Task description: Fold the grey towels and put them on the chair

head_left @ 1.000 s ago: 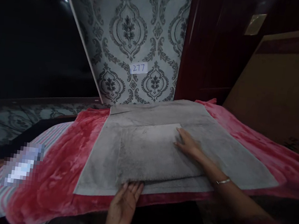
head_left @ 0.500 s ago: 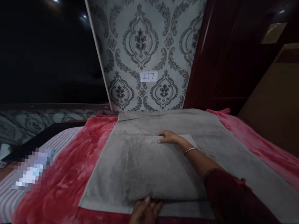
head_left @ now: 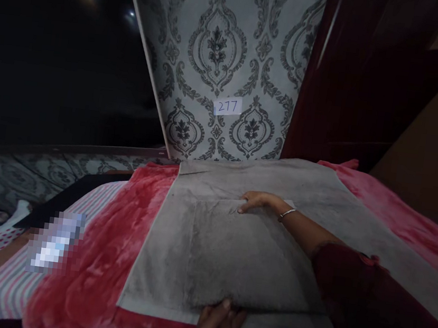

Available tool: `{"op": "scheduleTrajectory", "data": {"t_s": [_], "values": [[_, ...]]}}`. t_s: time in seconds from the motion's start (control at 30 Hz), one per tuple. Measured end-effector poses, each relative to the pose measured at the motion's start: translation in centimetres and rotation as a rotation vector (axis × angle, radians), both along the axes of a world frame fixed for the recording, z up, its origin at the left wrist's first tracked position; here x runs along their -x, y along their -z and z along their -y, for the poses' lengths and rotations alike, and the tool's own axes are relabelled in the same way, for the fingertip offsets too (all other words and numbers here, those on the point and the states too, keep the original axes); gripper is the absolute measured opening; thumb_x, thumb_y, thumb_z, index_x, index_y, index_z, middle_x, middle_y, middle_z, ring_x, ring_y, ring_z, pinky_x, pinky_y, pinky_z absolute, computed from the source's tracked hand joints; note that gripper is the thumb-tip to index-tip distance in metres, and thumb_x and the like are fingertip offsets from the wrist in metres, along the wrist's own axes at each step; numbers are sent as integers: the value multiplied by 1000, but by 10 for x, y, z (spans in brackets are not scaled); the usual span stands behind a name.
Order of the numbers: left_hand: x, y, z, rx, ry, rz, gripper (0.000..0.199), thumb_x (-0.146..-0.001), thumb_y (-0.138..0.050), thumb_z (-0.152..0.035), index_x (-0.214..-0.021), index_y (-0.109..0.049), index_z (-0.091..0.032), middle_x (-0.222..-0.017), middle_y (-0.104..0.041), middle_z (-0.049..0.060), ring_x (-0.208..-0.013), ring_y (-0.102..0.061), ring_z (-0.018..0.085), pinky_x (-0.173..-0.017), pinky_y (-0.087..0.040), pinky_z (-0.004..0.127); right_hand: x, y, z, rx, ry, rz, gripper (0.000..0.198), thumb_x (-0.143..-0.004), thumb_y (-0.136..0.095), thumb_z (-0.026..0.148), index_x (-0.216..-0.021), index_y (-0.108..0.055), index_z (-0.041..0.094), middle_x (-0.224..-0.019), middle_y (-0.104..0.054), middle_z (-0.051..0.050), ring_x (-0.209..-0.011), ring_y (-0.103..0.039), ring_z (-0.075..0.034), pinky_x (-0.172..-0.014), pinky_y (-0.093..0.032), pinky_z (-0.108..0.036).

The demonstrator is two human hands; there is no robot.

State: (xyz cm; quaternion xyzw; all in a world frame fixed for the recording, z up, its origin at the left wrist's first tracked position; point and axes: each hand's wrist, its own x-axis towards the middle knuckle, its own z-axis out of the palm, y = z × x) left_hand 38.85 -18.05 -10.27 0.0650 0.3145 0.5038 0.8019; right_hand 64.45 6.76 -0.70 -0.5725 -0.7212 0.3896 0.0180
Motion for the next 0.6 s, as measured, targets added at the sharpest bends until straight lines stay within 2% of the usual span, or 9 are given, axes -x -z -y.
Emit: {"op": "scheduleTrajectory", "data": {"t_s": [0.17, 0.3, 0.4, 0.47, 0.53, 0.6], "values": [[-9, -8, -10, 99, -38, -89, 32, -63, -87, -23, -88, -68, -18, -102, -75, 10, -102, -71, 31, -97, -55, 50, 0, -10, 11, -129, 20, -28, 38, -56, -74, 50, -73, -64, 18, -79, -68, -3, -79, -61, -22, -67, -45, -28], [-17, -31, -16, 124, -128, -207, 41, -62, -81, -17, -101, -66, -19, -101, -75, 10, -94, -73, 30, -79, -61, 41, -7, -38, 26, -260, 45, -40, 33, -56, -75, 46, -71, -61, 19, -76, -64, -1, -78, -57, -20, -67, -41, -27], [-9, -60, -24, -26, -176, -297, 38, -62, -82, -22, -96, -66, -20, -94, -75, 6, -87, -73, 26, -73, -60, 35, -21, -74, 49, -406, 90, -68, 35, -59, -76, 49, -69, -61, 19, -72, -61, 0, -74, -55, -19, -66, -39, -28], [5, -87, -41, -172, -186, -361, 32, -62, -83, -28, -88, -66, -19, -83, -73, 3, -79, -72, 22, -72, -59, 31, -34, -99, 71, -471, 156, -157, 38, -62, -76, 53, -72, -64, 18, -73, -63, 0, -73, -56, -19, -66, -41, -29], [20, -119, -69, -337, -210, -410, 29, -62, -82, -30, -84, -66, -18, -77, -70, 0, -76, -70, 18, -71, -58, 27, -47, -118, 95, -468, 277, -324, 39, -65, -78, 54, -79, -69, 18, -78, -66, -1, -76, -60, -20, -68, -45, -29], [29, -149, -107, -473, -238, -437, 32, -61, -81, -26, -89, -68, -18, -85, -73, 0, -79, -69, 16, -70, -56, 24, -56, -124, 116, -396, 442, -537, 40, -66, -81, 50, -89, -72, 18, -86, -71, -4, -80, -63, -21, -70, -50, -30]]}}
